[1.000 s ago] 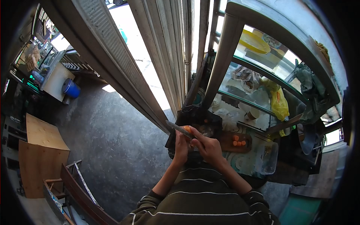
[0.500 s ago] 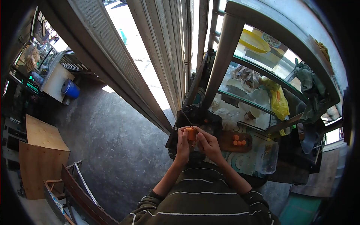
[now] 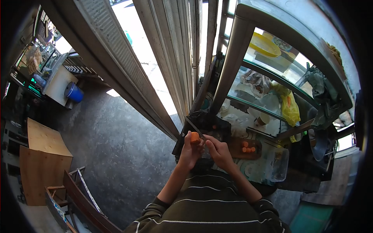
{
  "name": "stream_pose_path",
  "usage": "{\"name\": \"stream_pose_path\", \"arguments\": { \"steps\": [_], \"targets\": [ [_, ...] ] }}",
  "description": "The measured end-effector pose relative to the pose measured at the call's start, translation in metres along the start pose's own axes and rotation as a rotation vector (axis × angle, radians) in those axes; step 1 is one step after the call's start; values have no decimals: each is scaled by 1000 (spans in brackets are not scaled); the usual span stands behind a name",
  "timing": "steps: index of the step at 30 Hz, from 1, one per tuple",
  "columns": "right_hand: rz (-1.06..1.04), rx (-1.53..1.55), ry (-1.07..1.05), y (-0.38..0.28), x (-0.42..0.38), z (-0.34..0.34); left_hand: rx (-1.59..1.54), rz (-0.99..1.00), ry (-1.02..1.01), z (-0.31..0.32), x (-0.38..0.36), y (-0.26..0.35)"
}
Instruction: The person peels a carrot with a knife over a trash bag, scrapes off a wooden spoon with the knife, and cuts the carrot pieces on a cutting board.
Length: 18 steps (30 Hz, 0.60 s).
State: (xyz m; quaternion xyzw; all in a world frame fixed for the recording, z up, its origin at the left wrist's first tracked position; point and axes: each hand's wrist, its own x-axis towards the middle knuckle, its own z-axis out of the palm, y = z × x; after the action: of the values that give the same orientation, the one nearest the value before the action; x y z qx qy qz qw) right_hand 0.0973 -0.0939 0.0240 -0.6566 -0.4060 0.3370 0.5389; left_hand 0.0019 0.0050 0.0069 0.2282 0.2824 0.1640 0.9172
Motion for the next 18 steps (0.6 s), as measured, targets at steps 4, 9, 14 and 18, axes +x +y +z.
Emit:
{"name": "stream_pose_path", "arguments": {
  "steps": [4,9,14,18],
  "targets": [
    [-58,-190,26,-18,-1,-1,11,37,102,3,-3,0],
    [-117,-440,-34,-14,-2,0,132,148,-22,-11,2,-4],
    [-150,-554,-80,-20,0,-3,175,200,69,-2,-1,-1],
    [-160,-567,-75,-17,-1,0,139,186,81,-8,-1,-4]
  ]
}}
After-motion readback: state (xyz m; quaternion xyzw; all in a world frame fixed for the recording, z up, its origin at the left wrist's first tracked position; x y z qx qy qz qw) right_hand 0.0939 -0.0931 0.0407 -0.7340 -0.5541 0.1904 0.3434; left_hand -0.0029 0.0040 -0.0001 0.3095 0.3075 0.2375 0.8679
